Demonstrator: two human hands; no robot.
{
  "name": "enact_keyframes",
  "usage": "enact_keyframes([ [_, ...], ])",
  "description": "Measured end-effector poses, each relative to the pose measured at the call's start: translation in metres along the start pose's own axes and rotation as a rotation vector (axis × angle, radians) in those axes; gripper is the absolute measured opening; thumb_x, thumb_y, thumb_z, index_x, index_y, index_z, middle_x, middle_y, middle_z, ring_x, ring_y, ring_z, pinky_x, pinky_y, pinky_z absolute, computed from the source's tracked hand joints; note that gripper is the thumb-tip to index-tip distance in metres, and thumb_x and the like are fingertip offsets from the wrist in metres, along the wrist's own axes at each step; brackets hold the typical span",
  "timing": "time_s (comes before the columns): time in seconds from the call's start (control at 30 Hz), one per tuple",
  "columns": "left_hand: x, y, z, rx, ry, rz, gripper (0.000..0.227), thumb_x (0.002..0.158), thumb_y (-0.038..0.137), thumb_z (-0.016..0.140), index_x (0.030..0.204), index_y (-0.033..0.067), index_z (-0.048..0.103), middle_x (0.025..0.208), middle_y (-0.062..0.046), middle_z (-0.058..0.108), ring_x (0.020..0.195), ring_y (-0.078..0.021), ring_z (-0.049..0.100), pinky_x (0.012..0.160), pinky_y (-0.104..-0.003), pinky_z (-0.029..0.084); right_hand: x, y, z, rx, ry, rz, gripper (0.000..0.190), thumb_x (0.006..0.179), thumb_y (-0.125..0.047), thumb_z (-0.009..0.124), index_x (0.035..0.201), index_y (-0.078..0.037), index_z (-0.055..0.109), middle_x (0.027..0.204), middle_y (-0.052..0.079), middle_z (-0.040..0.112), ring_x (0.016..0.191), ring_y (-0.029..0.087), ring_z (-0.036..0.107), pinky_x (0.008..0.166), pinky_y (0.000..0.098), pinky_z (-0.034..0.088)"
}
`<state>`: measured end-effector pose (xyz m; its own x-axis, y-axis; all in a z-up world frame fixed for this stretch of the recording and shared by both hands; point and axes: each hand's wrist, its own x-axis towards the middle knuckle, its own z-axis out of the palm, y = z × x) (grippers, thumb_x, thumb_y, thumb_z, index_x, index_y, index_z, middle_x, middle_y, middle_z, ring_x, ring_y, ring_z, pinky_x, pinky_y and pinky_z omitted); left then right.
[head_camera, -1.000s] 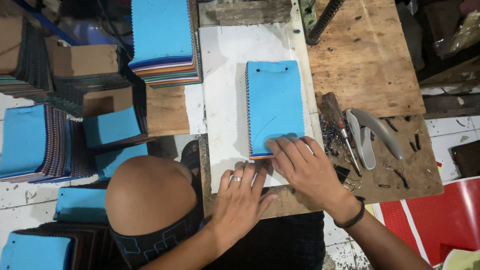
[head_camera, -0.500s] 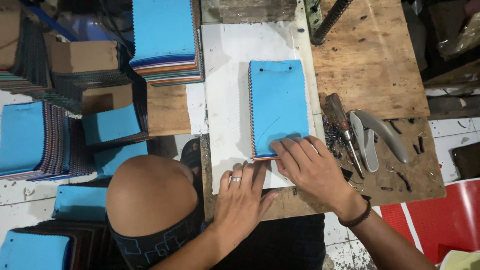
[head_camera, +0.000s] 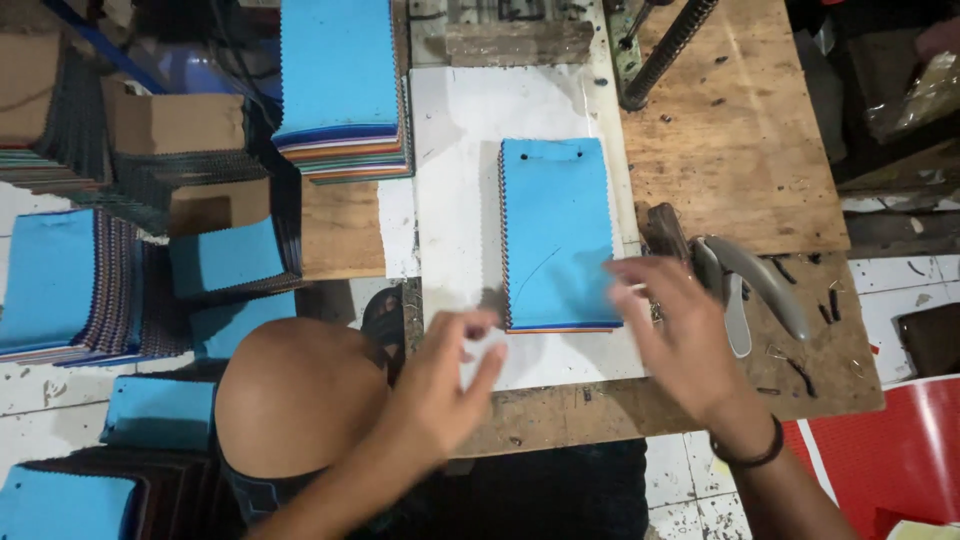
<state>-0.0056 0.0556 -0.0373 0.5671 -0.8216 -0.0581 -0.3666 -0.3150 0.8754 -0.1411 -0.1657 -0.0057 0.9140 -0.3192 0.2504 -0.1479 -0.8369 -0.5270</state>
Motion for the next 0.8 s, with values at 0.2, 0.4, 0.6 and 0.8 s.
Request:
enact_keyframes([
  [0.2, 0.05, 0.02, -0.012, -0.421, -0.164, -0.478, 0.083, 0.092, 0.06, 0.059, 0.145, -0.0032, 0.051, 0.139, -0.025, 0.061, 0.132, -0.0381, 0.06, 0.102, -0.048, 0.051, 0.035, -0.002, 0.0, 0.075, -0.202, 0.695, 0.066, 0.102, -0.053, 0.047, 0.134, 0.002, 0.065, 0.116, 0.032, 0.071, 0.115, 0.051, 0.066, 0.096, 0.0591, 0.051],
  [0.4, 0.08, 0.029, -0.005, -0.306, -0.183, -0.492, 0.057, 0.087, 0.053, 0.064, 0.107, -0.0004, 0.07, 0.101, -0.02, 0.071, 0.102, -0.034, 0.071, 0.081, -0.042, 0.054, 0.063, -0.018, 0.003, -0.069, -0.388, 0.877, 0.093, 0.092, -0.079, 0.042, 0.14, -0.002, 0.062, 0.13, 0.028, 0.069, 0.132, 0.045, 0.058, 0.111, 0.0588, 0.042],
  [0.6, 0.073, 0.054, -0.011, -0.251, -0.215, -0.499, 0.078, 0.089, 0.06, 0.058, 0.131, -0.0051, 0.046, 0.135, -0.029, 0.055, 0.131, -0.0424, 0.057, 0.105, -0.052, 0.05, 0.056, -0.011, 0.012, -0.025, -0.347, 0.885, 0.094, 0.091, -0.078, 0.047, 0.139, 0.002, 0.061, 0.132, 0.031, 0.066, 0.132, 0.047, 0.057, 0.11, 0.0602, 0.042],
  [0.8, 0.081, 0.001, 0.002, -0.458, -0.141, -0.544, 0.094, 0.09, 0.065, 0.061, 0.143, -0.0057, 0.029, 0.138, -0.033, 0.054, 0.122, -0.0412, 0.063, 0.082, -0.042, 0.064, 0.052, -0.017, 0.017, 0.226, -0.208, 0.984, 0.075, 0.092, -0.06, 0.061, 0.138, -0.001, 0.062, 0.097, 0.028, 0.074, 0.089, 0.041, 0.076, 0.087, 0.0507, 0.051],
])
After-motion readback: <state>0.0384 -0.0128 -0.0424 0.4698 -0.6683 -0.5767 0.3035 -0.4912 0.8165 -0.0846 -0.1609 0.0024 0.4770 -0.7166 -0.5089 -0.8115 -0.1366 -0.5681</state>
